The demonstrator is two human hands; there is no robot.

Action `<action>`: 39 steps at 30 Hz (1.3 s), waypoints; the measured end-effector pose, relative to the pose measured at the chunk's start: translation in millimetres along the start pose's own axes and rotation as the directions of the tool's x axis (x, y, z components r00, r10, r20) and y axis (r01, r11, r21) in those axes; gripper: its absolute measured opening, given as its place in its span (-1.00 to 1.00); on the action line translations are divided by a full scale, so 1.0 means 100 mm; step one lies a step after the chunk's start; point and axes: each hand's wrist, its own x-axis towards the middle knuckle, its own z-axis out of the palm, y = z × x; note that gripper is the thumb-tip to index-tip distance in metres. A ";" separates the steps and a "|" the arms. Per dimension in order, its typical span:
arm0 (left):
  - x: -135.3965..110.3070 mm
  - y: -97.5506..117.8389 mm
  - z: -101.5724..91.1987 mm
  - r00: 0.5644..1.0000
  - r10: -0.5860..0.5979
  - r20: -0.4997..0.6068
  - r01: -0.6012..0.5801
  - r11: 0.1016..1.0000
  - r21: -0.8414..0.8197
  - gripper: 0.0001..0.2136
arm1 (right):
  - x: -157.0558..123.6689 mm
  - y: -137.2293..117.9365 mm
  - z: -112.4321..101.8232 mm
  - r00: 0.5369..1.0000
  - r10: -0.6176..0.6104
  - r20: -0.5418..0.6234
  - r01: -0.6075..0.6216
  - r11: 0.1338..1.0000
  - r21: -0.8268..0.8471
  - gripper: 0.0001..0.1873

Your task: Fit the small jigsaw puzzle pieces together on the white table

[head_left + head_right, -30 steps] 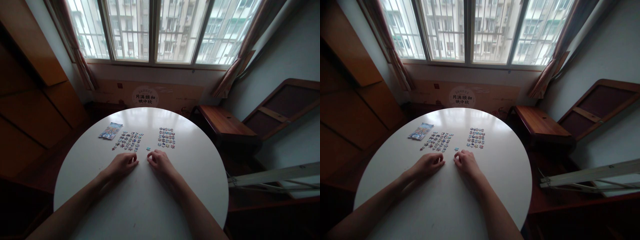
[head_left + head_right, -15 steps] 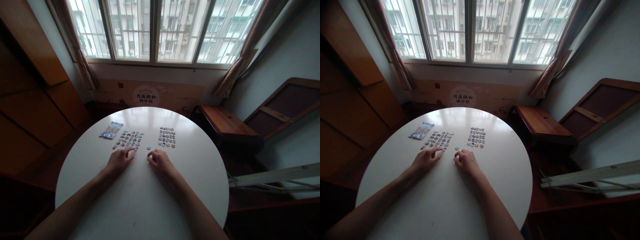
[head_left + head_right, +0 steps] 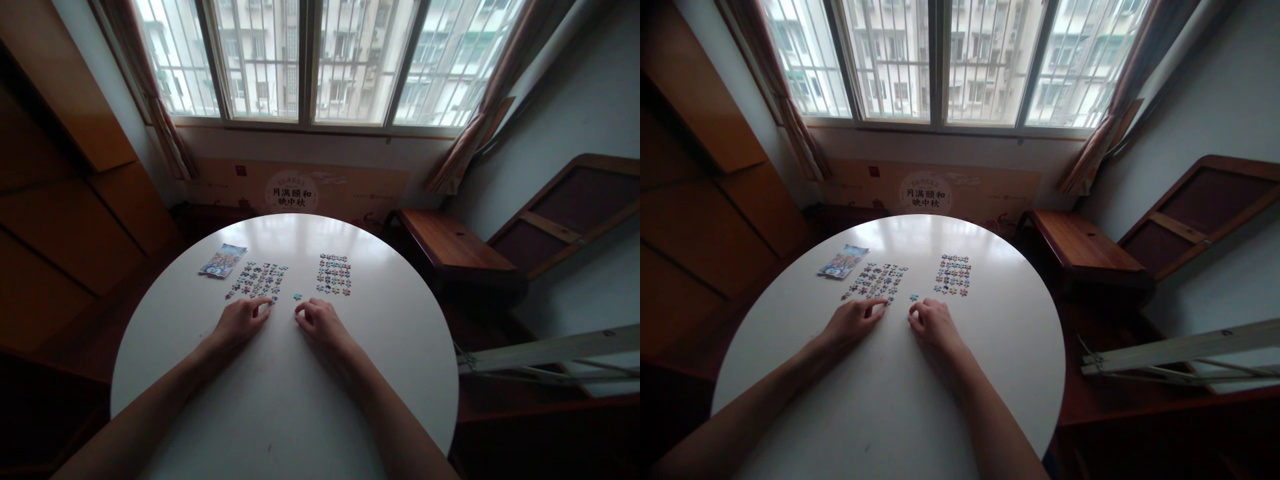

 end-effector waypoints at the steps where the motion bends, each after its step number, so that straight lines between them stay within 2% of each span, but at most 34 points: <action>1: 0.00 0.00 0.00 1.000 0.007 0.003 -0.006 1.000 -0.008 -0.65 | 0.00 0.00 0.00 1.000 -0.001 0.000 0.001 1.000 -0.001 -0.89; 11: 0.00 -0.03 0.05 0.998 0.058 0.001 -0.057 0.992 -0.110 -0.76 | 0.01 0.01 0.01 1.000 -0.001 0.000 0.001 1.000 -0.002 -0.89; 17: 0.01 -0.03 0.07 1.000 0.021 -0.012 -0.023 0.990 -0.139 -0.69 | 0.01 0.03 0.03 1.000 -0.014 -0.003 0.014 1.000 -0.014 -0.88; 26: 0.03 -0.06 0.08 0.999 0.012 0.046 0.000 0.969 -0.246 -0.70 | 0.01 0.00 0.00 1.000 -0.004 -0.002 0.004 1.000 -0.012 -0.88; 31: 0.07 -0.13 0.08 0.989 0.075 0.124 -0.031 0.945 -0.325 -0.71 | 0.01 0.01 0.01 1.000 -0.009 0.001 0.009 1.000 -0.012 -0.88; 39: 0.09 -0.16 0.08 0.980 0.125 0.155 -0.061 0.929 -0.366 -0.76 | 0.00 0.01 0.00 1.000 -0.001 0.002 0.001 1.000 -0.002 -0.88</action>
